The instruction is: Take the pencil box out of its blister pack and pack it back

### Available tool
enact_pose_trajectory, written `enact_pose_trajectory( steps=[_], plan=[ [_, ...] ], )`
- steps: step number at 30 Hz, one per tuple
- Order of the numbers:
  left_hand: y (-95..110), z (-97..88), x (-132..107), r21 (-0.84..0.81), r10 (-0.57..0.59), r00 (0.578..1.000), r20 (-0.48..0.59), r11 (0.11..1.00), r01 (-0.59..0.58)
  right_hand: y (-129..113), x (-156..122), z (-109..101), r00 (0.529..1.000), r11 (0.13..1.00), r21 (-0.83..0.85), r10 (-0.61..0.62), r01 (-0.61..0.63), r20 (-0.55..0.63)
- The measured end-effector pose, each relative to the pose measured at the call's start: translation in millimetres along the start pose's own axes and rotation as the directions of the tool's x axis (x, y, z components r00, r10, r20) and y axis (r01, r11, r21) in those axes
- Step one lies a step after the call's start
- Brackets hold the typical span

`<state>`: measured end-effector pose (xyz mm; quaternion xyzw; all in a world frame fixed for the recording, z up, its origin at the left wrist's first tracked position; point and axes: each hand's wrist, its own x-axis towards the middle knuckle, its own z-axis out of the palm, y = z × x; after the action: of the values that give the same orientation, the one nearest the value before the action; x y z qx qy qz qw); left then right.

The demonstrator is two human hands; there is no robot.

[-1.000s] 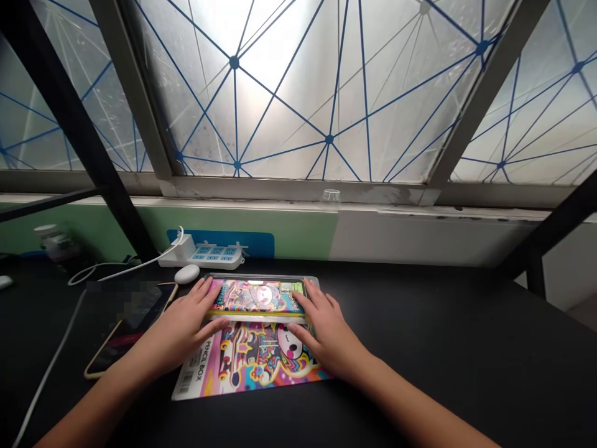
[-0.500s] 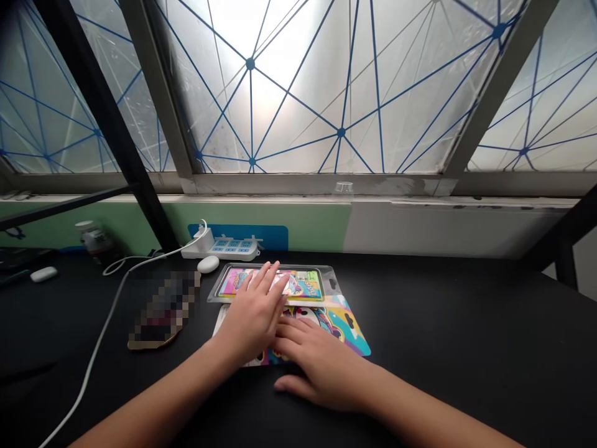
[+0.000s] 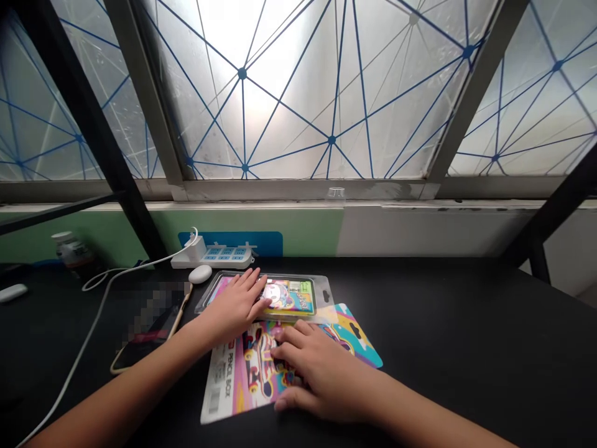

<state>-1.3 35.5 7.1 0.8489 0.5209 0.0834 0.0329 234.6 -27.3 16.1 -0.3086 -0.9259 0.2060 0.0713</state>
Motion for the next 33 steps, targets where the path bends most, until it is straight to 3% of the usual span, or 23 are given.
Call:
enact_pose_trajectory(
  steps=[4,12,20,26,30,33],
  plan=[
    [-4,0.7,-12,-0.014,-0.008,0.999,0.033,1.0,0.008,4,3,6,0.994,0.997,0.047,0.072,-0.069,-0.079],
    [-2,6.3,-10,0.045,-0.105,0.993,-0.059,0.993,0.107,11,3,7,0.992,0.992,0.026,0.125,-0.124,-0.012],
    [-2,2.1,-12,0.024,-0.104,0.993,-0.05,0.994,0.106,18,4,13,0.939,0.962,-0.076,0.236,-0.261,-0.249],
    [-4,1.1,-12,-0.012,-0.103,0.994,-0.037,0.995,0.103,14,4,16,0.924,0.955,-0.083,0.251,-0.285,-0.29],
    [-7,-2.6,-12,-0.05,-0.085,0.996,0.001,0.995,0.085,16,-4,5,0.892,0.937,0.02,0.337,-0.348,-0.302],
    [-9,-7.8,-13,-0.113,-0.069,0.997,0.031,0.991,0.072,35,-11,-17,0.857,0.913,0.095,0.405,-0.396,-0.317]
  ],
)
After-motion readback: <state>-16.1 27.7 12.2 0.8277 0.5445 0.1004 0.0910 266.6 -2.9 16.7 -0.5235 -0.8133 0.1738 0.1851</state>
